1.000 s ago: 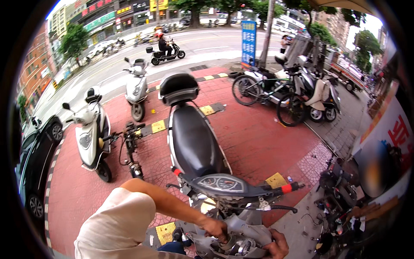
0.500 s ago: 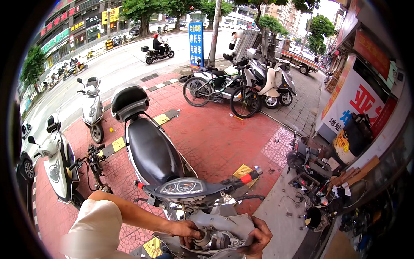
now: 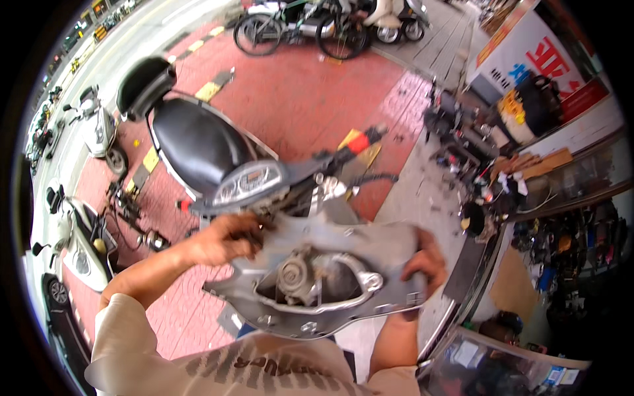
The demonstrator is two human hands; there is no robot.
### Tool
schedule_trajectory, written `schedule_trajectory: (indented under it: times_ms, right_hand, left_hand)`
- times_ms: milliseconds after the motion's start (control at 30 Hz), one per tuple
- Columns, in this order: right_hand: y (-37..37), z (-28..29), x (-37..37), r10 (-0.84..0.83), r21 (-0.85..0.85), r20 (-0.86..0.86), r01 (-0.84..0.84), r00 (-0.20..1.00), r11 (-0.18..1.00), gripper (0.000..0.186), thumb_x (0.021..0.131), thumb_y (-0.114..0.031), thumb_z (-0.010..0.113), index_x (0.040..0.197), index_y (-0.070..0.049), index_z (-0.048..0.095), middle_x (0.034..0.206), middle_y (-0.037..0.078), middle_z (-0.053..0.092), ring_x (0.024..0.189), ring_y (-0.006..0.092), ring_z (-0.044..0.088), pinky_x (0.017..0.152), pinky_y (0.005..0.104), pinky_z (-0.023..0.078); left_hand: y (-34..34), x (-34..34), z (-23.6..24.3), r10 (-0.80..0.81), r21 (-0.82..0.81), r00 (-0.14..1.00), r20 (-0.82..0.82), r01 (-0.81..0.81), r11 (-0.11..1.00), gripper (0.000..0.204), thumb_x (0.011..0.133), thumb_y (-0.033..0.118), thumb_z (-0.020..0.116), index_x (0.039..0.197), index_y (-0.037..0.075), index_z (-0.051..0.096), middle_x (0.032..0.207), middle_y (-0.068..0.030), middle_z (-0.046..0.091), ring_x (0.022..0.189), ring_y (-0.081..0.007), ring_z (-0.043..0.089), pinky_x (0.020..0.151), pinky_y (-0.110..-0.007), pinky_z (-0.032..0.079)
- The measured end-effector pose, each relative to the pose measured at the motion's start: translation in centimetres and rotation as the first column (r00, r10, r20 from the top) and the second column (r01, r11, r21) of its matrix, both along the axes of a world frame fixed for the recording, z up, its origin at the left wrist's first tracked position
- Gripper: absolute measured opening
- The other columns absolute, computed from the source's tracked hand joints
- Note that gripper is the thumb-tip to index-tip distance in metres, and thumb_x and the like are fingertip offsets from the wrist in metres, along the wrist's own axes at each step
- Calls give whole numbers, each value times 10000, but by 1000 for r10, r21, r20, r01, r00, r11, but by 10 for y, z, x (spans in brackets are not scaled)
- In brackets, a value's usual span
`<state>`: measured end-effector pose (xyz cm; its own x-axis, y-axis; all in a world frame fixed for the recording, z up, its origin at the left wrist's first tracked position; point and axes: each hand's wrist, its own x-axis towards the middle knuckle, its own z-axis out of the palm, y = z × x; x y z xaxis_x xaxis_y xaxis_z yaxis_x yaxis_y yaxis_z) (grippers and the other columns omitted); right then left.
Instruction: The person removes a light housing from a motorcycle, takes it inside to a workbench to remove a component from the back, and then returns to the motorcycle to install the component and housing back onto the front of the vehicle.
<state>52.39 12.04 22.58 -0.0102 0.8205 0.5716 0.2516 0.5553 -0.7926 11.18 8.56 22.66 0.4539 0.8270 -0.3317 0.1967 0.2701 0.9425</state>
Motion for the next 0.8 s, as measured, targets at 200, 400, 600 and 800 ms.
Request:
schedule_trajectory:
  times_ms: [200,400,600,800]
  right_hand:
    - [-6,28,20,40,-16,-151,-43,988,999,314,771,-188,690,571,-63,482,1096,283,712,1013,370,726,904,426,570]
    - [-28,13,107,-159,163,37,151,987,975,422,831,-293,708,596,-53,453,1171,311,706,986,310,708,862,342,528]
    - [-104,32,166,-323,313,-203,373,924,873,441,885,-304,653,616,-63,400,1205,330,669,1022,339,709,865,381,574]
    - [-213,53,170,-491,400,-116,493,864,773,356,854,-143,710,627,-52,452,1218,320,666,1075,360,707,869,419,595]
  left_hand:
    - [-62,13,-3,334,398,816,-472,-140,907,318,828,56,706,1134,-26,732,1583,-225,508,1219,-343,659,983,-401,537]
    - [-127,39,-75,641,186,683,-350,-621,762,222,988,169,712,971,-49,751,1136,-148,734,951,-210,686,816,-344,537]
    - [-155,138,-98,315,-465,938,143,-218,858,644,1039,606,575,1070,-17,740,887,-134,761,785,-215,727,656,-344,597]
    - [-171,284,-63,40,-639,797,603,453,622,887,934,846,465,1135,17,708,853,-112,734,636,-228,651,564,-344,497]
